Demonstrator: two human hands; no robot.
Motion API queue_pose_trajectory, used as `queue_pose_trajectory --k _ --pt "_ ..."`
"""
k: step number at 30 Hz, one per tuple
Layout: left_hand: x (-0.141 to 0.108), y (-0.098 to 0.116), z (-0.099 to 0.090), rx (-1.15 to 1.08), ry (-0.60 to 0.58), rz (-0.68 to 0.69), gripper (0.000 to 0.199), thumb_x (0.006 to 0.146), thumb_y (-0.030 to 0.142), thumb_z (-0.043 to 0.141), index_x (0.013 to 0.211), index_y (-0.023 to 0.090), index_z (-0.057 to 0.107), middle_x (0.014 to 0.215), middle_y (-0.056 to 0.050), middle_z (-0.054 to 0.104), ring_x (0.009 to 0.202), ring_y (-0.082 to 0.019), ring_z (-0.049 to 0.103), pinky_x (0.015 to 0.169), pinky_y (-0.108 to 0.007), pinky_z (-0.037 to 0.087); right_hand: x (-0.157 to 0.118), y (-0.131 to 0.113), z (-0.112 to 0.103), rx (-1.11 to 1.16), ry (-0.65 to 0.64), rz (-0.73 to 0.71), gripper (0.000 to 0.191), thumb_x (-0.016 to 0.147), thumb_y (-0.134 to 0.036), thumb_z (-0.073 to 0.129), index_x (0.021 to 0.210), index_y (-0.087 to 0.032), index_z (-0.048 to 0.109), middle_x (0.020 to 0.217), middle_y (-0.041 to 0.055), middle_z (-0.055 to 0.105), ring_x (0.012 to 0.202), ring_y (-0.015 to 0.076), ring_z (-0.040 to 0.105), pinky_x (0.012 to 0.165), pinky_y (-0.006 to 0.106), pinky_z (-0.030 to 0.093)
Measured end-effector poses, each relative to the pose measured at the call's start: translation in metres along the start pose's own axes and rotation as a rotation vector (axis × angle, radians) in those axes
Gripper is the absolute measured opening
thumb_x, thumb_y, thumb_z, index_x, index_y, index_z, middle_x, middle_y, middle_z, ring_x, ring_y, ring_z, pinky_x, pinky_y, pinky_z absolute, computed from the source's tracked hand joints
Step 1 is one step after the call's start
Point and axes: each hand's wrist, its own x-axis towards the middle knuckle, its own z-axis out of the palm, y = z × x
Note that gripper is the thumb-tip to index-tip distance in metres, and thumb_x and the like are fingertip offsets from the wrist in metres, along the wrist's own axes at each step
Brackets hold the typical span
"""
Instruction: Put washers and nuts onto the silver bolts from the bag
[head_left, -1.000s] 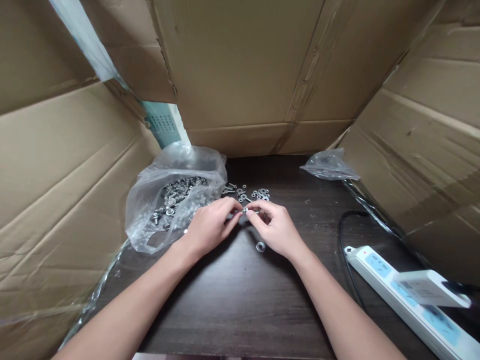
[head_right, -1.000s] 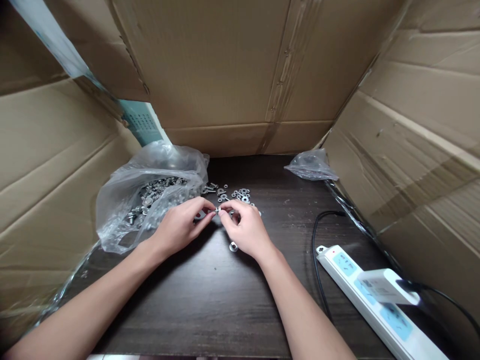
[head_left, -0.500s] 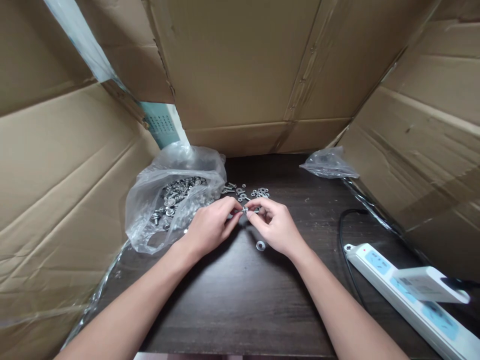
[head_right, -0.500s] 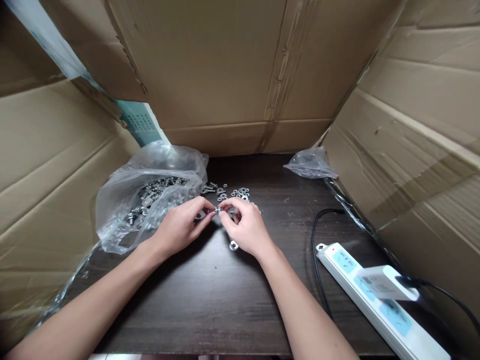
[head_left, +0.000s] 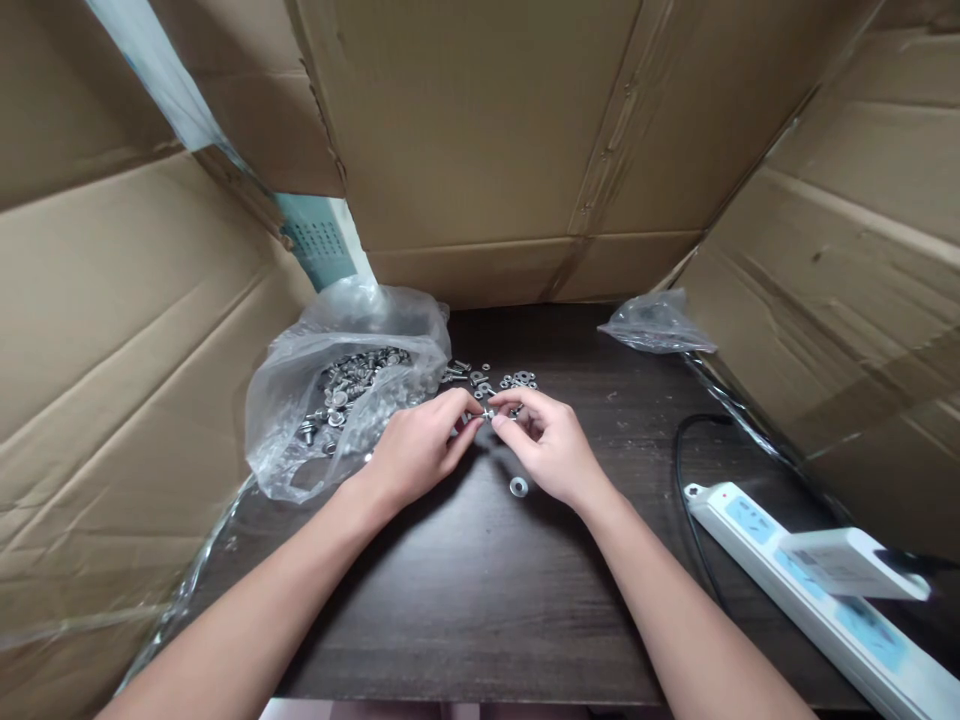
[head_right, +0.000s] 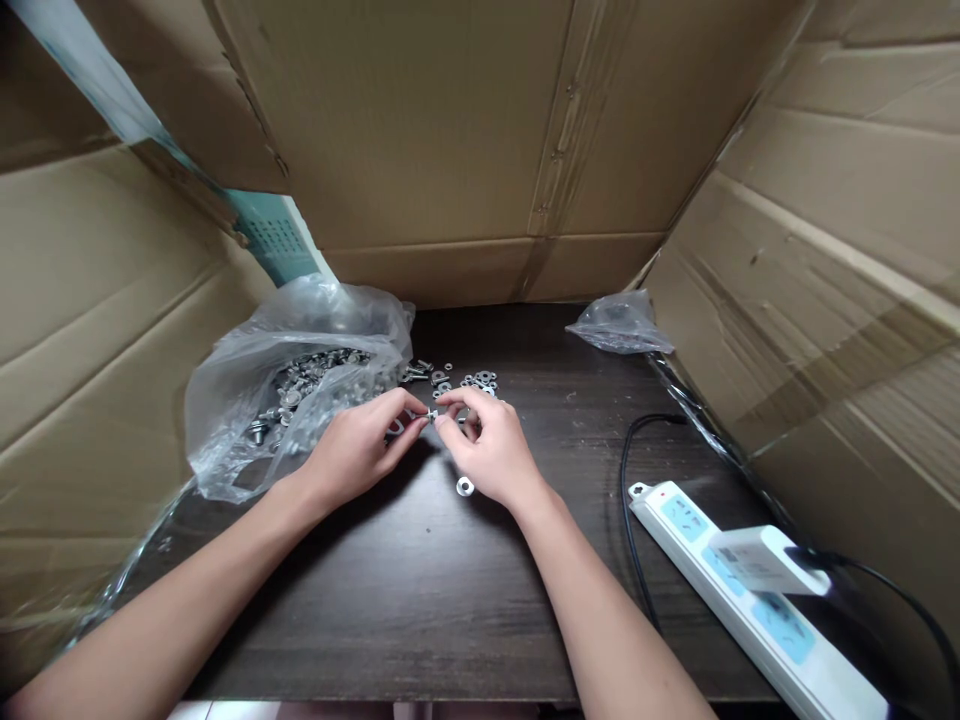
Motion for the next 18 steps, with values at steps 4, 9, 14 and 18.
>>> queue_pose_trajectory --k 4,9,14,18 --pt "0.0009 -0.0002 0.0000 0.011 -0.004 0.012 0.008 0.099 0.026 0.052 0.103 0.021 0.056 0.092 0.001 0.069 0.075 -0.015 0.066 0.061 -0.025 0.044 -0.0005 0.0002 0.0007 -0.031 -0.006 -0.019 0.015 0.084 -0.026 0.061 0.088 -0.015 0.070 0.069 0.0000 0.059 0.053 0.0091 0.045 0.052 0.024 0.037" --pt "0.0000 -0.0007 0.0007 0.013 0.004 0.018 0.010 0.100 0.027 0.051 0.104 0.021 0.057 0.093 0.001 0.069 0.076 -0.015 0.066 0.063 -0.026 0.045 -0.0005 -0.0006 0.0020 -0.039 -0.011 -0.016 0.015 0.085 -0.027 0.059 0.087 -0.015 0.069 0.066 -0.0006 0.057 0.053 0.0095 0.045 0.053 0.024 0.037" --pt "-0.0008 -0.0015 0.0023 0.015 0.016 0.034 0.013 0.100 0.028 0.050 0.108 0.020 0.059 0.096 0.000 0.071 0.080 -0.016 0.068 0.066 -0.027 0.048 -0.0011 -0.0009 0.0024 -0.062 -0.013 -0.024 0.015 0.087 -0.028 0.058 0.086 -0.016 0.067 0.068 -0.0001 0.058 0.053 0.0099 0.045 0.054 0.025 0.038" --pt "-0.0003 -0.0017 0.0028 0.022 0.019 0.044 0.014 0.101 0.027 0.050 0.108 0.020 0.059 0.098 0.000 0.072 0.082 -0.016 0.069 0.068 -0.027 0.050 -0.0011 -0.0005 0.0021 -0.087 -0.026 -0.052 0.013 0.089 -0.027 0.057 0.087 -0.016 0.065 0.073 0.0011 0.060 0.056 0.0108 0.046 0.056 0.025 0.038"
